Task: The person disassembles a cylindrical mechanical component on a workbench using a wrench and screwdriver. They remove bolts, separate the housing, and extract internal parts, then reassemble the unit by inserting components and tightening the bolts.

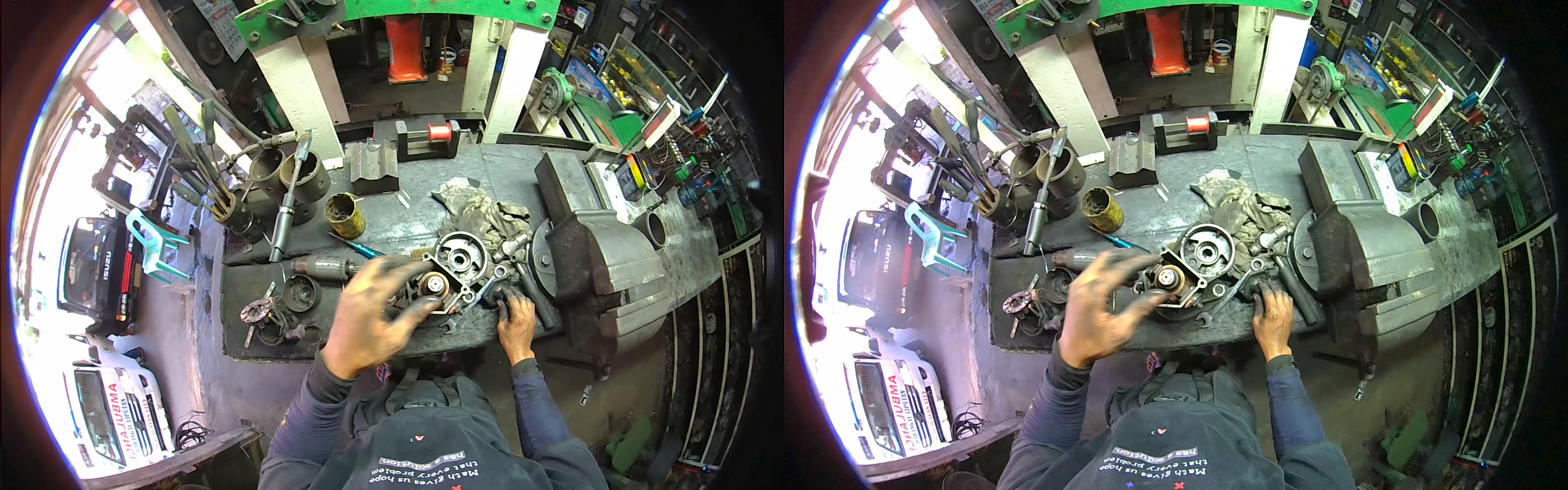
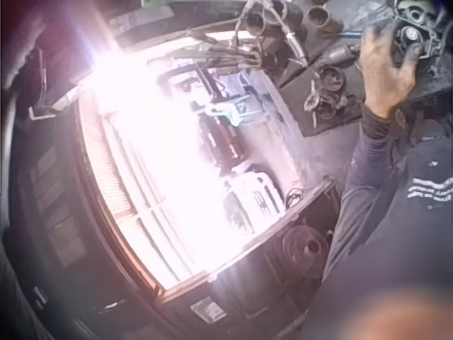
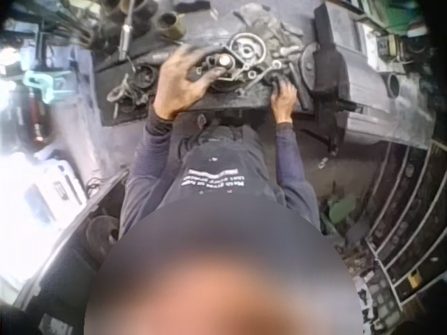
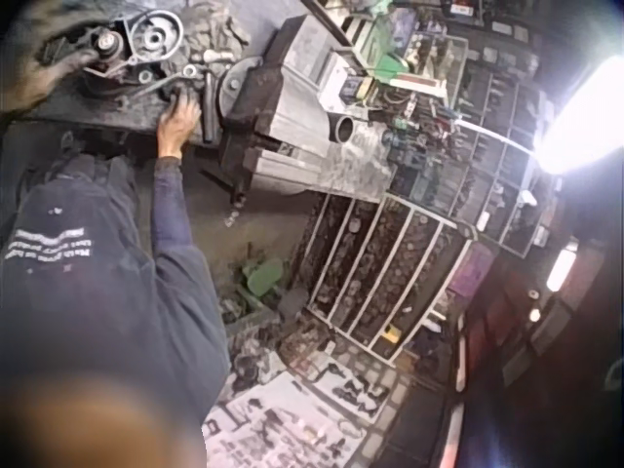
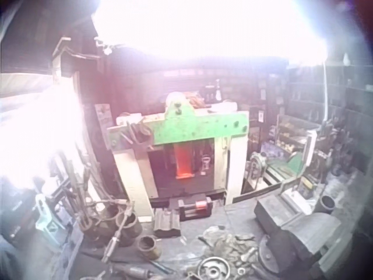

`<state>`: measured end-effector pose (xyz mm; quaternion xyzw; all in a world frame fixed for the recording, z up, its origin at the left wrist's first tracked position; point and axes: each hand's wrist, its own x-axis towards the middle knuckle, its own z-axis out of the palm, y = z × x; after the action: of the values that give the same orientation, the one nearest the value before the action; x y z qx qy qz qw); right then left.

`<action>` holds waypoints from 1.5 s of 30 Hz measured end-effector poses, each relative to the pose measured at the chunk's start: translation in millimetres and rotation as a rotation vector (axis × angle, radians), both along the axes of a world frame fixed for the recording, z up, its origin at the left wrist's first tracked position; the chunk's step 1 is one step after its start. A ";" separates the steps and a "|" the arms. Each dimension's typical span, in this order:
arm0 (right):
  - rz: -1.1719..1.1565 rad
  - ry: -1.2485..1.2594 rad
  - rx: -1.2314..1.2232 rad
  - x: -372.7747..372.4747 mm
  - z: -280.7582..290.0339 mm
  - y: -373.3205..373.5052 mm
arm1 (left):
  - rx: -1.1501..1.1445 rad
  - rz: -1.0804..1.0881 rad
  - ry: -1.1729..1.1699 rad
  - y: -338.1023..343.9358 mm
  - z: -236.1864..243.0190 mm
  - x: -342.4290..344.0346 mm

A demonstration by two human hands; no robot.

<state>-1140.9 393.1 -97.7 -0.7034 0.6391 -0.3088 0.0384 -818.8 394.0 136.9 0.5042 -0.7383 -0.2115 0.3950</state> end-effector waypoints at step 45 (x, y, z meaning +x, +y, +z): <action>0.424 -0.454 0.702 216.2 53.6 55.0 | 0.452 0.242 1.712 79.0 -106.0 148.9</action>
<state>-924.7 448.1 -44.1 -0.6775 0.5225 -0.2056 0.4751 -669.9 473.0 30.9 0.3139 -0.0729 -0.6127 0.7217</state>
